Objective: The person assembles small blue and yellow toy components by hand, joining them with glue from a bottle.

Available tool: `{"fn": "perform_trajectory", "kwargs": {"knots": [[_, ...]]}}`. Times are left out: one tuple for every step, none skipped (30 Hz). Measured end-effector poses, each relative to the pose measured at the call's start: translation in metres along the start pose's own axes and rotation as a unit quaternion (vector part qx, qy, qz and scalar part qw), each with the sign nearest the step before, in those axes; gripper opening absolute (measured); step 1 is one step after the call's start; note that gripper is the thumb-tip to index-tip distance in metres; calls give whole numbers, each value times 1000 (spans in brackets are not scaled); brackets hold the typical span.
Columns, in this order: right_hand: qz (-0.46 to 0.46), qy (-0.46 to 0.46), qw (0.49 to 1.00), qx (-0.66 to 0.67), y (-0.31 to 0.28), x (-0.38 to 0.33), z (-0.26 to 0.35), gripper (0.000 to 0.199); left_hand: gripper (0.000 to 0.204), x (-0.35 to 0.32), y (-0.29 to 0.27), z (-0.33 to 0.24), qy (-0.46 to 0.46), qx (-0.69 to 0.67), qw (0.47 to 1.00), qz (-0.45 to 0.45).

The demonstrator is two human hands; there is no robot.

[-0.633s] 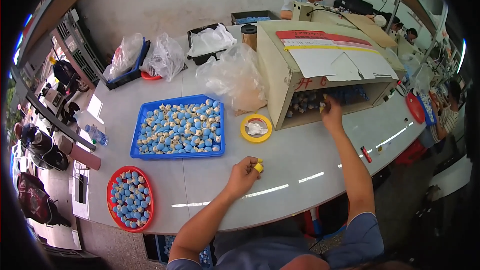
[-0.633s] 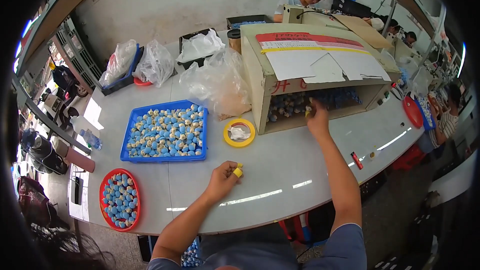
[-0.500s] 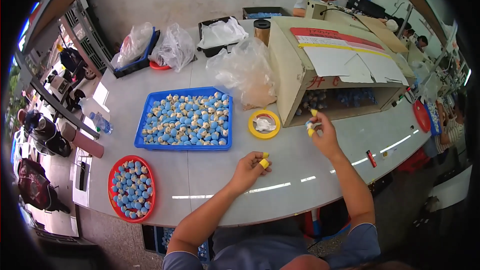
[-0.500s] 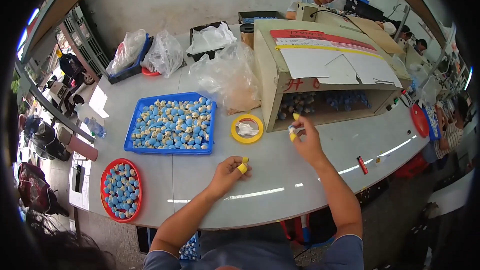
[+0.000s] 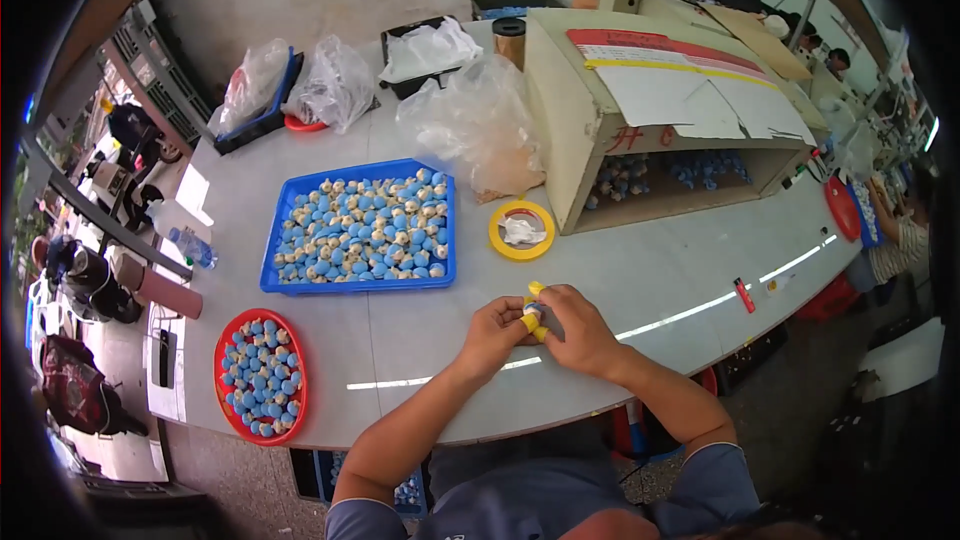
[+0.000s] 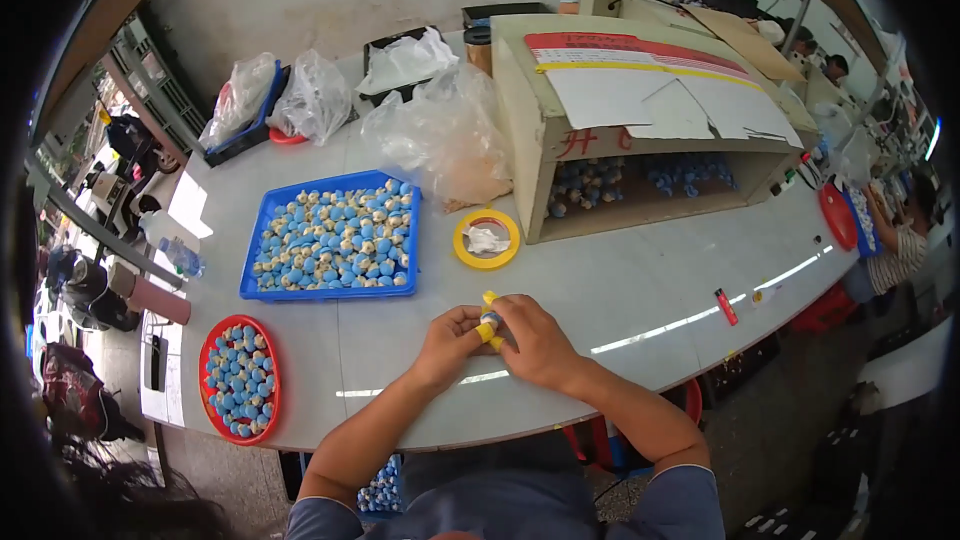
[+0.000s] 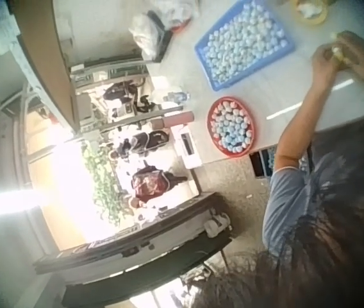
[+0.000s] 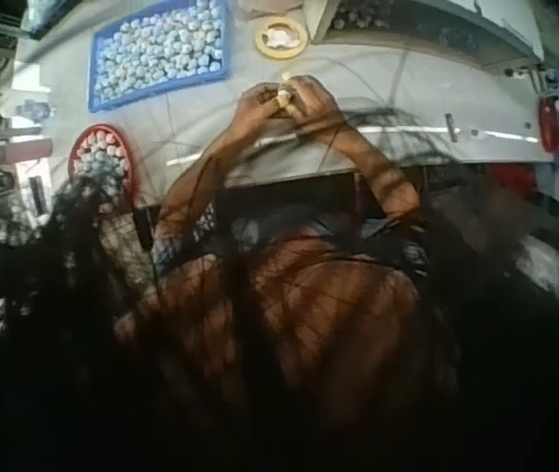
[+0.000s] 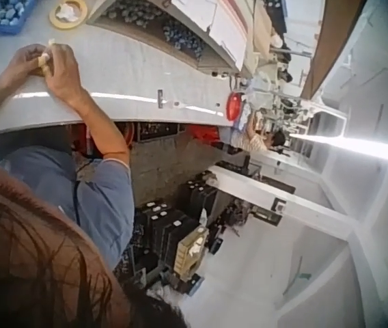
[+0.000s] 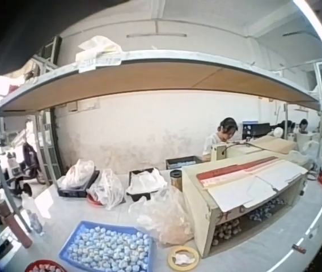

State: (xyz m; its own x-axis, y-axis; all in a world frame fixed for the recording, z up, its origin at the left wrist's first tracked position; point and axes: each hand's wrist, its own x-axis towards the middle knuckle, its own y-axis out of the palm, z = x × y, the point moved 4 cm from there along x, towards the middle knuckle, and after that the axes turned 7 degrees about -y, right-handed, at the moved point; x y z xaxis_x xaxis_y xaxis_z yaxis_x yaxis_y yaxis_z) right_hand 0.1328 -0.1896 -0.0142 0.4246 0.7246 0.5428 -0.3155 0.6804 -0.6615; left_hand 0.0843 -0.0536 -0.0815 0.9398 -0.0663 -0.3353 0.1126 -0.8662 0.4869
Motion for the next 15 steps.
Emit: {"fn": "perform_trajectory", "kwargs": {"knots": [[-20,3,1000,-16,-8,-3,3,57,36,-2,1,-3,-8,-4,1000,-8],[-27,18,999,-36,-17,-9,3,57,35,-4,-2,-5,-13,-5,1000,-24],[-66,48,997,-14,-28,-17,-2,54,35,-6,-8,-6,-17,-6,999,-41],[-106,77,991,5,-40,-26,-9,51,34,-8,-10,-8,-17,1,998,-56],[-183,91,979,-8,-60,-40,-17,45,33,-11,-10,-12,-16,8,997,-73],[-260,124,956,-55,-79,-61,-34,43,33,-14,-10,-14,-20,10,998,-58],[-336,156,923,-104,-101,-88,-51,41,32,-14,-10,-15,-32,16,997,-62],[-409,219,873,-149,-125,-117,-68,42,31,-15,-10,-15,-41,23,996,-70],[-450,282,823,-204,-148,-141,-77,43,31,-15,-10,-15,-43,26,997,-62],[-488,324,775,-236,-171,-168,-88,44,31,-14,-9,-14,-56,25,996,-62],[-517,366,723,-275,-194,-195,-101,48,30,-12,-9,-13,-68,25,995,-63],[-512,401,686,-327,-219,-229,-121,52,30,-8,-5,-13,-70,27,996,-51],[-502,434,648,-372,-237,-251,-135,56,31,-7,-4,-12,-73,16,996,-47],[-503,435,648,-371,-246,-252,-141,56,31,-7,-6,-12,-75,4,996,-49],[-450,506,621,-394,-254,-251,-149,55,31,-7,-7,-13,-74,5,996,-49]]}}
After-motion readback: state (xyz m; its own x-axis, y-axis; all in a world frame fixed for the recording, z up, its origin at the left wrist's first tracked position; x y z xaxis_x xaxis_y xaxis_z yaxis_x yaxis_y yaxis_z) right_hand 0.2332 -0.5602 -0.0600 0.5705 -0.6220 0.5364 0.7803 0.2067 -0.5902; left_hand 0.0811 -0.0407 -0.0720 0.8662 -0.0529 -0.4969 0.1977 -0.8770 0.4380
